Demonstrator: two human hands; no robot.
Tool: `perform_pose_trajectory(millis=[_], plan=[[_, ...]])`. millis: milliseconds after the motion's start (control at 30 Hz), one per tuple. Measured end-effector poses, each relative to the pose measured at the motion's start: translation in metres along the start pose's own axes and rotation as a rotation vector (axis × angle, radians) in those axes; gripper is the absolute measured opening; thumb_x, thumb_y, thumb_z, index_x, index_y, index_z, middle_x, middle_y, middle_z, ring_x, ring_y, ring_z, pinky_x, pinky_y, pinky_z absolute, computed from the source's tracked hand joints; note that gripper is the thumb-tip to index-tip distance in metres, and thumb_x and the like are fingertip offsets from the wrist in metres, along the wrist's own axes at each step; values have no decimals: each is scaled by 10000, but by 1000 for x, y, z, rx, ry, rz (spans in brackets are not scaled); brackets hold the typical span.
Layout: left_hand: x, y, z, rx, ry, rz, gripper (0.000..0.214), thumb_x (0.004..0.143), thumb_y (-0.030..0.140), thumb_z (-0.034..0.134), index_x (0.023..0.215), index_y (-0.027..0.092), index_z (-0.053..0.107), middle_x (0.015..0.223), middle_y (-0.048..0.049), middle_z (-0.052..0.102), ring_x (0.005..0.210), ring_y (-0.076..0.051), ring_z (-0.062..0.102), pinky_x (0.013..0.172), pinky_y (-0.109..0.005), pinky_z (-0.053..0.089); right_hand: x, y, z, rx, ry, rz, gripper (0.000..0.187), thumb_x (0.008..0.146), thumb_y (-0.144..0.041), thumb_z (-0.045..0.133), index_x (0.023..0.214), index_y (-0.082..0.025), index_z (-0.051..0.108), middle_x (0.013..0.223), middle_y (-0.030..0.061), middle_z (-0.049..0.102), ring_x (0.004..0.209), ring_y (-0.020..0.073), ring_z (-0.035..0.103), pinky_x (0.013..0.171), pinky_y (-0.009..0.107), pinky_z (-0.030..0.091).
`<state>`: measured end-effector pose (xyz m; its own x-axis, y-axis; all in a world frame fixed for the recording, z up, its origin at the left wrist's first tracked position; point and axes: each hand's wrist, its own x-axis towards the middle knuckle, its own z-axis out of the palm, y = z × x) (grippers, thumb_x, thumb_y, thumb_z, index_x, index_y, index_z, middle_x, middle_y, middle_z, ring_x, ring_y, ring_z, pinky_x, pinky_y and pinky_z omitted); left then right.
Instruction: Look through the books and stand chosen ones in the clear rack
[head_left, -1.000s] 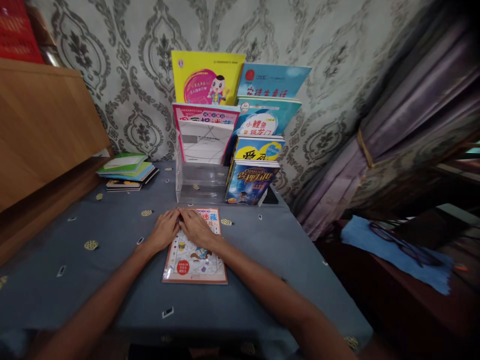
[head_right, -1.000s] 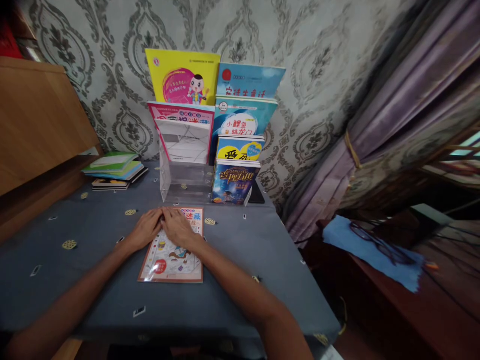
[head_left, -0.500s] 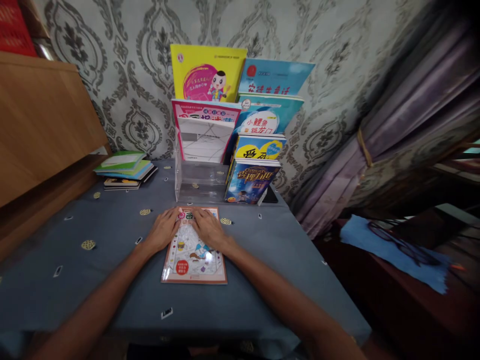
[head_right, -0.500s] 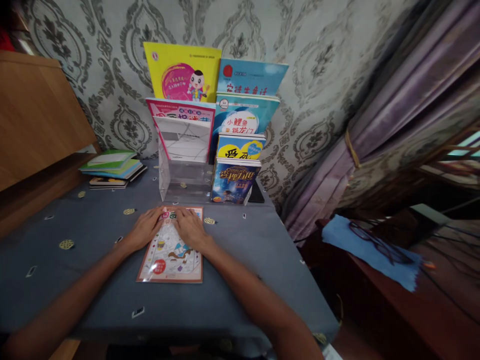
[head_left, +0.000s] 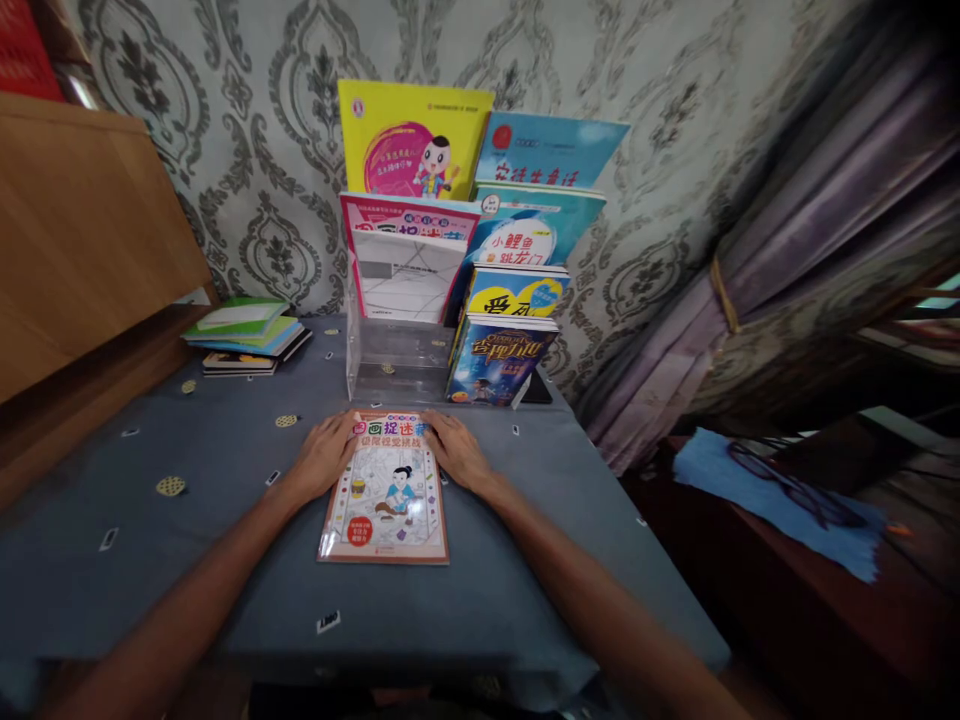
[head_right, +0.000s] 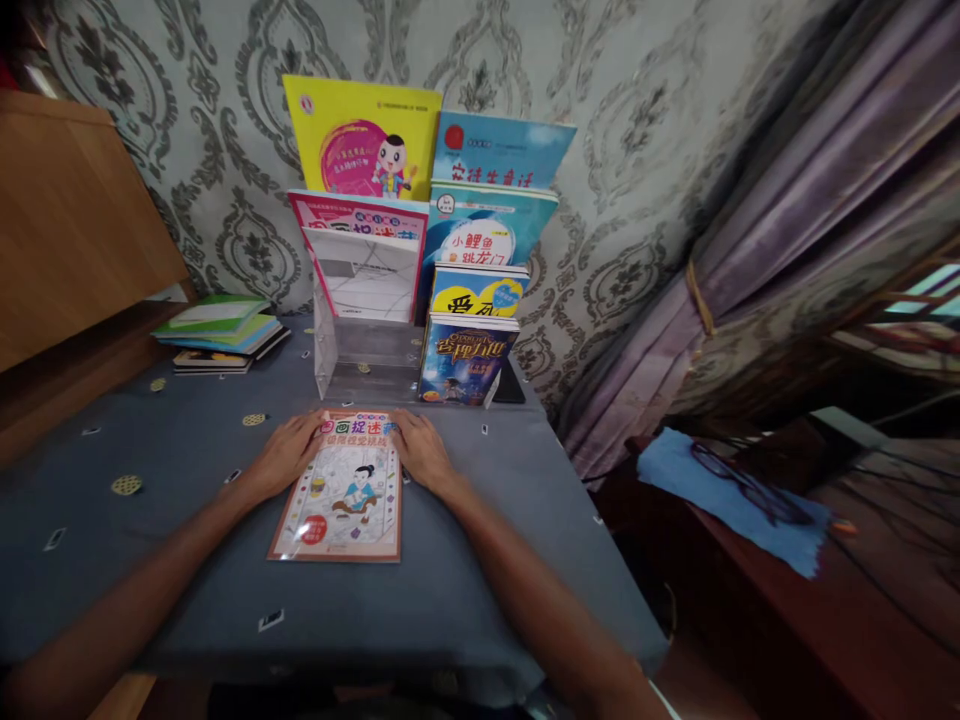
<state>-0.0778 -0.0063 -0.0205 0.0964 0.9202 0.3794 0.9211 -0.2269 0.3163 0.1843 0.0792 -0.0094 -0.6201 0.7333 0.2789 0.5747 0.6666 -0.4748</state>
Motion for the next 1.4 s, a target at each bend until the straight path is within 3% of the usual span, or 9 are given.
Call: perform_pose_trajectory(millis=[133,300,633,867,1167,1400], plan=[[0,-2,0,-13,-1,-7,410,971,312,374,1318,172,539,1383,-149,582,1301,-293,509,1076,-502,410,3,12,1,154,21,41,389,1007,-297,360,1343,-212,535,1368,97,609,1264,227,558,1094,437,397],[2,6,-4,34,-46,4,422,950,261,376,1307,162,578,1384,-148,591,1376,-300,449,1118,-525,360,4,18,-2,320,19,75,465,1013,-361,327,1429,-187,441,1363,120,613,1267,228,562,1087,450,408],[37,47,21,13,-79,183,372,976,270,417,1264,144,616,1343,-140,621,1323,-272,501,1138,-482,345,2,12,-8,391,36,113,498,1023,-428,301,1460,-212,402,1366,105,612,1296,227,544,1120,452,371],[57,71,28,54,-138,278,358,977,246,422,1288,200,593,1361,-118,595,1257,-262,534,1038,-469,417,4,18,-5,406,70,76,517,1016,-479,300,1436,-211,437,1381,112,591,1296,233,542,1122,450,378],[52,73,26,34,-148,385,360,1000,260,387,1292,224,595,1338,-121,579,1268,-261,504,1044,-486,381,6,22,0,302,60,54,437,1028,-400,311,1377,-215,500,1348,96,621,1257,219,575,1080,430,421],[30,87,13,-21,-215,456,362,1020,294,364,1264,232,624,1275,-115,605,1223,-248,526,1070,-500,353,4,15,-3,235,36,33,412,1031,-362,325,1356,-201,520,1346,94,624,1237,204,587,1060,383,436]])
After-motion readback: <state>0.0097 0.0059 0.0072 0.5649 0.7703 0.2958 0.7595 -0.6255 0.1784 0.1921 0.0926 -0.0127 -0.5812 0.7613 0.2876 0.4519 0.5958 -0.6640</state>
